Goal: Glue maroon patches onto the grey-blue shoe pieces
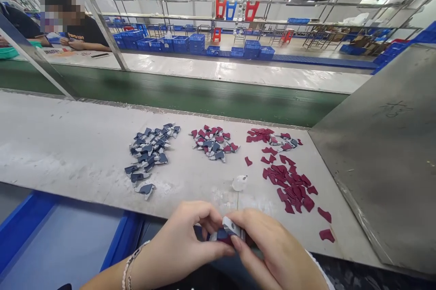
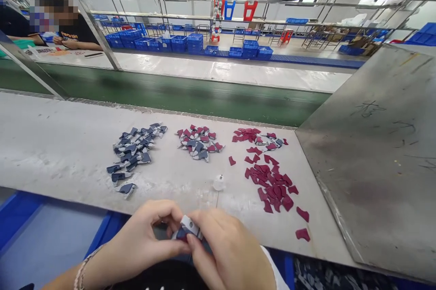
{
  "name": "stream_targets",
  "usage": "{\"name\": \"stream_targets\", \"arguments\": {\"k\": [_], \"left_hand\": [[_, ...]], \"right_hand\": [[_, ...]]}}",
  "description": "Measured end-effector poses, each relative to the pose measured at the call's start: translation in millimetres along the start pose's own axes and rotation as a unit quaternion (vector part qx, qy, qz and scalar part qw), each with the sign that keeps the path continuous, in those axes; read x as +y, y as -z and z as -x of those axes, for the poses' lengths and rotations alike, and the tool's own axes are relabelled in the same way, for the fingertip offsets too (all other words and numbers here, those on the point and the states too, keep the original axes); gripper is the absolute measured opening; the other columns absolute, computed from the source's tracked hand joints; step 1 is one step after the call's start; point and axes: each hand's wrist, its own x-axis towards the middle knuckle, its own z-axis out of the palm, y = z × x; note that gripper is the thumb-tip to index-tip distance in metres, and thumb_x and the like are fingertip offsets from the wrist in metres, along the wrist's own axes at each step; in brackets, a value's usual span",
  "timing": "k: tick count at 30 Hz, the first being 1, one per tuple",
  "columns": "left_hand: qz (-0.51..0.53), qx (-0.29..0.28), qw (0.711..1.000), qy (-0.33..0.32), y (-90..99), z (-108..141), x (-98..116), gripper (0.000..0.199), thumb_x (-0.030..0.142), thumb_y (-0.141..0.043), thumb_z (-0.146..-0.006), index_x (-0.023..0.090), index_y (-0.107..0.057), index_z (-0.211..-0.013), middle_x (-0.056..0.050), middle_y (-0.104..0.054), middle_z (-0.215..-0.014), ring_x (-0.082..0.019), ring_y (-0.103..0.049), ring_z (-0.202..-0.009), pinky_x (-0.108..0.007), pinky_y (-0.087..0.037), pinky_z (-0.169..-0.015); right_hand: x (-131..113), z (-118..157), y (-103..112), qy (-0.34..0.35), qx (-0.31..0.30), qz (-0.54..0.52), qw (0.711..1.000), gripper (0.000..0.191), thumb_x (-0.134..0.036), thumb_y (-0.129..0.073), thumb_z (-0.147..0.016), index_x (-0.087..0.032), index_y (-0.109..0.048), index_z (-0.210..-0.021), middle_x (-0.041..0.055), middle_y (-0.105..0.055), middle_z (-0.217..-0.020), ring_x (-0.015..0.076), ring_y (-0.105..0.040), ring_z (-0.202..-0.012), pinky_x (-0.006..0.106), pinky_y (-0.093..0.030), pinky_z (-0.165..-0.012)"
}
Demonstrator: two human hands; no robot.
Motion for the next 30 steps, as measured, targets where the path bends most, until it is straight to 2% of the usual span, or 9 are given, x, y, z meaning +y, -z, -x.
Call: {"name": "stream_targets", "arguments": {"k": [7,12,16,23,27,30], "left_hand": [[-0.02,-0.02,1.0,0.008,-1.3,-12,4,0.024,0.028,-0.084,-0.072,0.018,-0.063,-0.071,0.004,-0.061,-0.068,-0.013,-0.056,-0.065,-0.023,-0.04,-0.062],[-0.027,-0.034,0.999,0.021,-3.6,-21,6,0.023,0.025,-0.082,-0.074,0.017,-0.061,-0.071,0.005,-0.059,-0.067,-0.012,-0.055,-0.066,-0.021,-0.041,-0.064],[-0.036,-0.019,0.999,0.007,-6.0,-24,4,0.024,0.023,-0.08,-0.076,0.017,-0.058,-0.069,0.005,-0.057,-0.066,-0.011,-0.053,-0.065,-0.021,-0.04,-0.064],[-0.018,-0.031,0.998,0.045,-1.4,-28,-3,0.027,0.03,-0.084,-0.074,0.017,-0.061,-0.071,0.005,-0.059,-0.067,-0.011,-0.054,-0.066,-0.022,-0.041,-0.064],[-0.015,-0.032,0.998,0.042,0.7,-30,-5,0.025,0.024,-0.082,-0.074,0.017,-0.059,-0.071,0.005,-0.06,-0.068,-0.011,-0.054,-0.067,-0.022,-0.041,-0.065],[-0.025,-0.022,0.999,0.027,0.6,-31,-7,0.023,0.017,-0.08,-0.074,0.017,-0.058,-0.071,0.005,-0.06,-0.069,-0.011,-0.053,-0.067,-0.022,-0.041,-0.066]], "right_hand": [[12,2,2,-0.009,-0.008,-0.013,1.0,0.019,-0.02,-0.043,-0.098,-0.024,-0.06,-0.106,0.0028,-0.069,-0.089,0.0209,-0.065,-0.08,0.034,-0.051,-0.07],[15,0,3,-0.031,-0.008,0.024,0.999,0.02,-0.018,-0.041,-0.097,-0.021,-0.06,-0.101,0.0038,-0.065,-0.084,0.0216,-0.063,-0.076,0.034,-0.05,-0.065],[18,-2,0,-0.052,-0.009,0.038,0.998,0.019,-0.014,-0.041,-0.095,-0.022,-0.058,-0.098,0.0035,-0.064,-0.086,0.0212,-0.063,-0.08,0.033,-0.051,-0.068],[24,-8,7,-0.029,0.007,-0.069,0.997,0.019,-0.017,-0.046,-0.098,-0.029,-0.056,-0.108,-0.0032,-0.07,-0.096,0.0161,-0.068,-0.086,0.028,-0.052,-0.074],[26,-12,7,-0.044,0.003,-0.066,0.997,0.017,-0.018,-0.051,-0.095,-0.028,-0.06,-0.105,-0.0033,-0.071,-0.091,0.0165,-0.068,-0.082,0.028,-0.052,-0.072],[29,-15,6,-0.044,-0.006,-0.075,0.996,0.024,-0.014,-0.056,-0.091,-0.029,-0.064,-0.108,-0.0029,-0.073,-0.095,0.0167,-0.069,-0.087,0.027,-0.053,-0.075]]}}
